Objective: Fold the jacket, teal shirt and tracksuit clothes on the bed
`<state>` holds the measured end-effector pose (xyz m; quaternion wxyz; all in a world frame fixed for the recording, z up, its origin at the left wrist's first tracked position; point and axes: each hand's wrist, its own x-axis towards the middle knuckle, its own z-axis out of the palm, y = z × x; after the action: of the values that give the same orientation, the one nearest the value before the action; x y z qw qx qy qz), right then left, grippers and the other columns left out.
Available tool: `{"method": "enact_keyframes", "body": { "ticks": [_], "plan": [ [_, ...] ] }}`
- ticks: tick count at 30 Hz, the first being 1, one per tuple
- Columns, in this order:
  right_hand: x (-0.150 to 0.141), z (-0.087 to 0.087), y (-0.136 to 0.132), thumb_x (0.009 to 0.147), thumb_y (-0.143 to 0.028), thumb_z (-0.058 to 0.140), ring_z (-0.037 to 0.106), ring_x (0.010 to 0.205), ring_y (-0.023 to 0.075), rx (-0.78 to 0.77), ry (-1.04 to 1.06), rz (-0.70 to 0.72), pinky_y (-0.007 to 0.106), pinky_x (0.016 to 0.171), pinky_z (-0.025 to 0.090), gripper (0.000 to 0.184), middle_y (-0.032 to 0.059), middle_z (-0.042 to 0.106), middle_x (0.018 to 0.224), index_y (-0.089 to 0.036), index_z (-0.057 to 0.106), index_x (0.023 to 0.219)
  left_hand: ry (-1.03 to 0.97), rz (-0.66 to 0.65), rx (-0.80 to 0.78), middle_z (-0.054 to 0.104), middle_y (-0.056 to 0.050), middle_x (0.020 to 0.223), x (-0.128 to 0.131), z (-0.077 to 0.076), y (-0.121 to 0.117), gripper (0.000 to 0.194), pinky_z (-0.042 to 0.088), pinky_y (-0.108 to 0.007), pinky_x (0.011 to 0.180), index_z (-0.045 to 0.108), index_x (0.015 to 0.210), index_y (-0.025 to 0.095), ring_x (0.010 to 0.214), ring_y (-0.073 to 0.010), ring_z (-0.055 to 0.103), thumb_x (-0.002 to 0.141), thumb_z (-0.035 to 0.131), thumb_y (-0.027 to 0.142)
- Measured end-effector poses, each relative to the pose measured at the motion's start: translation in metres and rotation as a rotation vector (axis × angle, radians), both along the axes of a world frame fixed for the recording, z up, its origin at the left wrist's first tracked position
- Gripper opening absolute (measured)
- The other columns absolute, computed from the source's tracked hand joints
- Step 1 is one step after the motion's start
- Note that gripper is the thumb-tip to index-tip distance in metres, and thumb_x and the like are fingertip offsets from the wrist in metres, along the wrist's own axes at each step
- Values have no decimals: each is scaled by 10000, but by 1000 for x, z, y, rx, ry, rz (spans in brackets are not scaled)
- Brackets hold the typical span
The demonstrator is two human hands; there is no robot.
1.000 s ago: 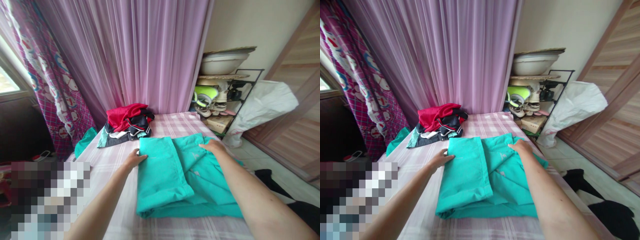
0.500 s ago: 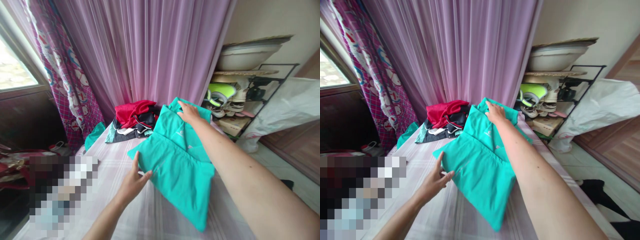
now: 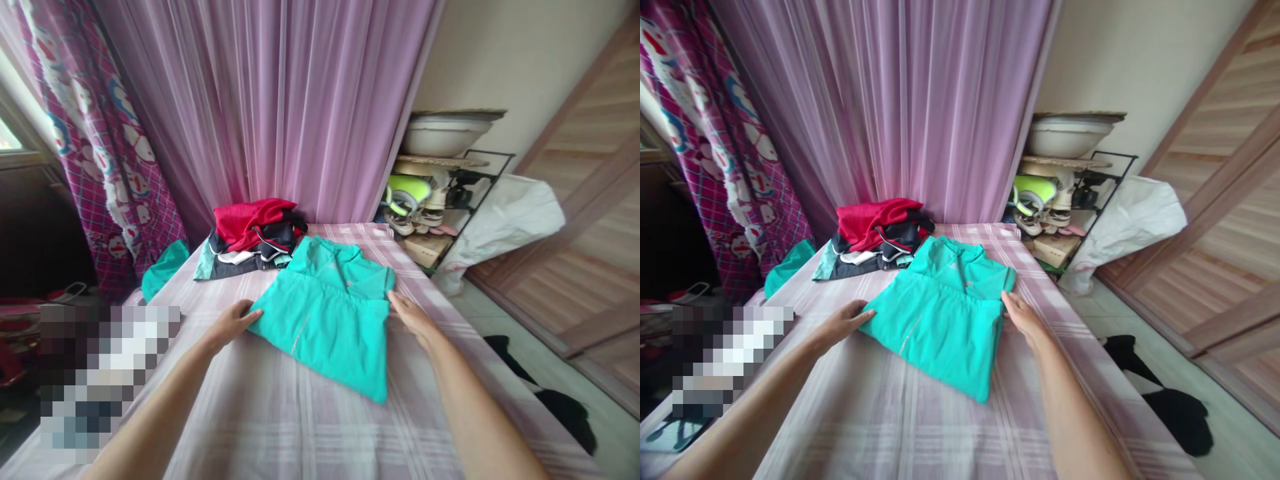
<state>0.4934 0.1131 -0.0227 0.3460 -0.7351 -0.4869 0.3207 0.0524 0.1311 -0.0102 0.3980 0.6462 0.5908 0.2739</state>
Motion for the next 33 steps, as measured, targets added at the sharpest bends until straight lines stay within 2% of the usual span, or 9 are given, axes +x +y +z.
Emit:
{"method": "enact_keyframes", "body": {
  "ticks": [3,7,11,13,15,18,24,29,33],
  "plan": [
    [-5,-2,-20,865,-696,474,633,1178,294,-79,131,-25,422,857,561,713,136,596,1394,-266,493,1433,53,76,25,622,-13,764,5,1,-10,634,454,-323,672,629,863,186,780,-223,588,586,616,755],
    [-15,8,-32,813,-557,626,645,1161,263,-41,92,112,353,941,520,604,113,697,1247,-182,623,1287,85,45,9,528,26,695,12,6,-51,519,388,-284,603,585,788,199,695,-172,511,620,625,688],
    [-8,8,-42,806,-500,620,706,968,254,-56,123,220,321,795,545,397,83,774,1019,-169,729,995,45,-79,-74,509,38,671,16,8,-99,486,365,-265,560,547,742,204,647,-143,488,667,629,677],
    [-3,6,-45,776,-489,641,710,838,248,-49,79,241,311,688,535,341,63,779,856,-170,729,862,34,-113,-166,548,29,671,13,11,-107,523,394,-265,559,562,774,202,648,-151,528,670,620,711],
    [0,5,-46,761,-475,638,695,754,237,-22,35,263,300,625,512,317,43,761,759,-169,716,794,45,-51,-231,635,-8,750,10,16,-98,622,447,-279,579,601,912,190,694,-182,602,647,613,753],
    [-2,6,-45,771,-472,601,691,761,234,55,8,289,300,643,511,331,39,766,805,-172,722,838,59,64,-229,720,-95,994,14,25,-67,777,503,-292,619,584,1169,173,831,-230,682,653,616,753],
    [-6,-5,-42,822,-489,573,687,776,233,163,-240,165,283,645,499,325,38,751,774,-202,717,872,281,149,39,741,-79,1016,50,19,-19,468,510,-281,697,629,1214,193,884,-225,699,803,627,417],
    [-7,-5,-51,850,-432,573,698,867,244,138,-488,85,330,738,524,355,85,758,963,-219,696,1106,554,102,92,722,-84,1115,57,11,-21,438,509,-333,864,593,1280,212,1024,-244,680,852,603,306],
    [-32,13,-67,934,-448,456,587,1221,268,468,-582,169,425,994,477,503,129,618,1357,-217,568,1366,665,9,448,538,-134,1444,73,13,-45,488,422,-422,1066,507,1391,211,1301,-277,528,921,527,341]
  ]
}}
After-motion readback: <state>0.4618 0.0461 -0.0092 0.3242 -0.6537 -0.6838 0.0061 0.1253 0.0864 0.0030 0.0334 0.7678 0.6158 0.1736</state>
